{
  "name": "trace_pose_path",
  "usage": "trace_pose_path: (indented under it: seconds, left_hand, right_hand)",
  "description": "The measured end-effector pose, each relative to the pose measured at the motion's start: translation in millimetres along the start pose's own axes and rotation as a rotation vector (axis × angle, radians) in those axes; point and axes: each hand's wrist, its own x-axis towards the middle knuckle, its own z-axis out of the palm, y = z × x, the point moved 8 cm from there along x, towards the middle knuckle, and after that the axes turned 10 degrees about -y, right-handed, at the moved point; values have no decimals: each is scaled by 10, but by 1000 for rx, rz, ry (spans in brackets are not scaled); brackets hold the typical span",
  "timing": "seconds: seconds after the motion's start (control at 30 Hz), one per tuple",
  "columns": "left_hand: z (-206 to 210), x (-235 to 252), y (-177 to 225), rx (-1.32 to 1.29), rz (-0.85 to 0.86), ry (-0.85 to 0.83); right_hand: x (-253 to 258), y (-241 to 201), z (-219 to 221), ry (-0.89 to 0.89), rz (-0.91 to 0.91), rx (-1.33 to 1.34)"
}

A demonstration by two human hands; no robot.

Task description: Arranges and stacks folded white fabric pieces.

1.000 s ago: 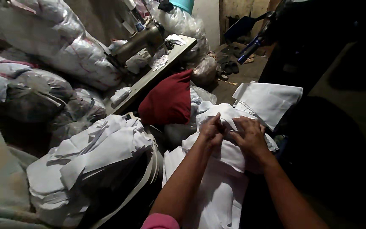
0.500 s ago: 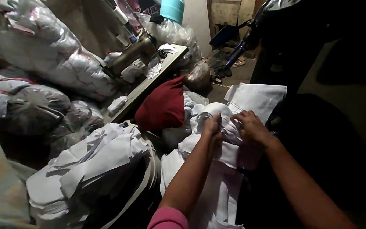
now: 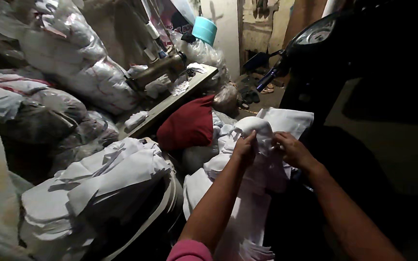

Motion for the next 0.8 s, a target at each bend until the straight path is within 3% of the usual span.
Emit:
trace_pose_path:
  seconds: [0.17,0.33,0.43,0.57,0.67,0.8]
  left_hand:
    - [75,-369,351,-106,8,-112]
    - [-129,-901,555,-203,11,-133]
    - [-338,-1290,672,-221,68,-34]
    - [-556,-1726,758,-131,132,76]
    - [-528,-2030,714,-73,163,42]
    - [-497,-2427,563,-83,166,-64]
  right_hand:
    - [-190,-323,-132,157,-92,134]
    - [-487,-1018,-154,195,-315,-135]
    - [-690,-1396,-111,149,-414,-180]
    - [-859,-1993,-213,-6,-563,24]
    - [-735,-2385,-129,-96,-657,115]
    - [-374,-2622,222,-139,-647,33]
